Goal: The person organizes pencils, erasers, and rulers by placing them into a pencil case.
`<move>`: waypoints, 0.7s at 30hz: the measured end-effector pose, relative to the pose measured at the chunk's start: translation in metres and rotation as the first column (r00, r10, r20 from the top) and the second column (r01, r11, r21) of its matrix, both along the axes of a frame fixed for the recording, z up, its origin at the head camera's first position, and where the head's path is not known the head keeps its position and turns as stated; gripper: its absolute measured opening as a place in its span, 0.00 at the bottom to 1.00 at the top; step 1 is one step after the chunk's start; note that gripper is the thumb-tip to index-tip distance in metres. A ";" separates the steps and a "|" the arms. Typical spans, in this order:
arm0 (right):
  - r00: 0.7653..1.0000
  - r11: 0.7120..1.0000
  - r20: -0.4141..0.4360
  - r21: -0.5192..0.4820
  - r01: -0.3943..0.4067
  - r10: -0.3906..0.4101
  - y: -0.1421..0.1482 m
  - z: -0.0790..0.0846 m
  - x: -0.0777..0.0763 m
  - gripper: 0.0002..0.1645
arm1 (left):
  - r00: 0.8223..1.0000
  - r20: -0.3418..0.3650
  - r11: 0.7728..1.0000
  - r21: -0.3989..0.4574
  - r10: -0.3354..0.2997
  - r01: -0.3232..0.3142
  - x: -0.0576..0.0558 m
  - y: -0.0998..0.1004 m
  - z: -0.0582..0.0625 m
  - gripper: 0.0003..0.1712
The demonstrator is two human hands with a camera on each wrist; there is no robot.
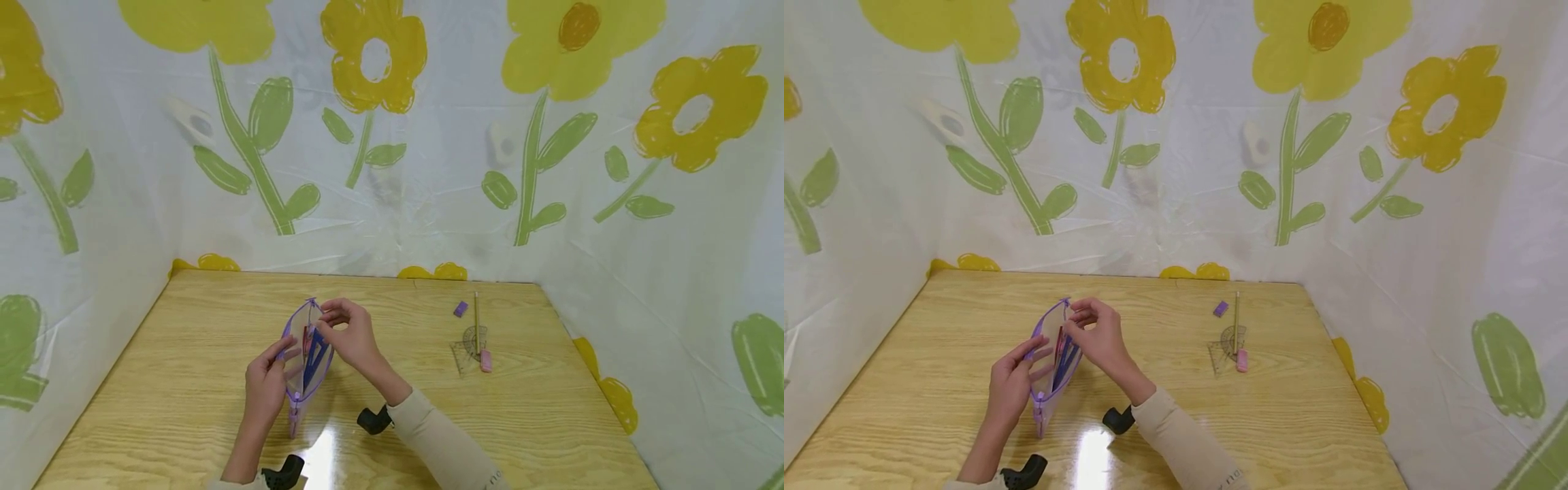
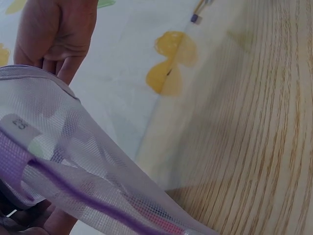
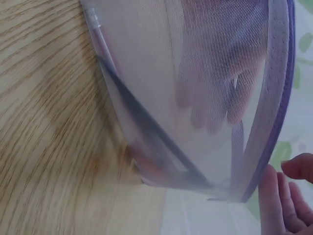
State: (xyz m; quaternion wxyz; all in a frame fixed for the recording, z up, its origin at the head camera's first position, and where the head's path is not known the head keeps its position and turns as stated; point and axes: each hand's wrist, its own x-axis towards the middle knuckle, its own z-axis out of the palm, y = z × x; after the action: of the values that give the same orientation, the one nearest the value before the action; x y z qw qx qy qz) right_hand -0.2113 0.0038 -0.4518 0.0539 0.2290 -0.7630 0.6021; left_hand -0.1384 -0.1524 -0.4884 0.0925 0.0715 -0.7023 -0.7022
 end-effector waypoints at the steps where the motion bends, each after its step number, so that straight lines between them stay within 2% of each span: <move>1: 1.000 1.000 -0.016 -0.001 -0.012 0.012 0.002 0.004 0.002 0.14 | 1.000 0.000 1.000 0.003 0.004 -0.004 0.000 0.000 0.000 0.26; 3: 0.999 1.000 -0.036 -0.001 -0.029 0.029 0.008 0.012 0.007 0.14 | 1.000 -0.003 1.000 0.004 0.011 -0.011 0.000 0.000 0.000 0.26; 7: 0.999 0.999 -0.007 -0.018 -0.037 0.037 0.022 0.022 0.015 0.13 | 1.000 -0.012 1.000 0.011 0.027 -0.026 0.001 -0.001 0.000 0.26; 10: 0.999 0.999 0.030 -0.034 -0.030 0.031 0.032 0.019 0.014 0.13 | 0.999 -0.013 0.999 0.012 0.035 -0.035 0.001 -0.002 -0.001 0.25; 16: 0.998 0.999 0.054 -0.047 -0.008 0.011 0.056 0.008 0.012 0.13 | 0.998 0.009 0.998 0.027 0.058 -0.059 0.003 -0.009 -0.003 0.25; 21: 0.997 0.999 0.071 -0.036 0.017 -0.014 0.078 -0.001 0.010 0.14 | 0.998 0.013 0.998 0.042 0.054 -0.055 0.006 -0.016 -0.006 0.25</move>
State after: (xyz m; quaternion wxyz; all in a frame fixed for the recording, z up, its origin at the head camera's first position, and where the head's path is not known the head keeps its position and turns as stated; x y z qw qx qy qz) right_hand -0.2015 0.0821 -0.4526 0.0358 0.2007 -0.7550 0.6232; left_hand -0.1323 -0.1688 -0.4944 0.1060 0.0967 -0.6854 -0.7139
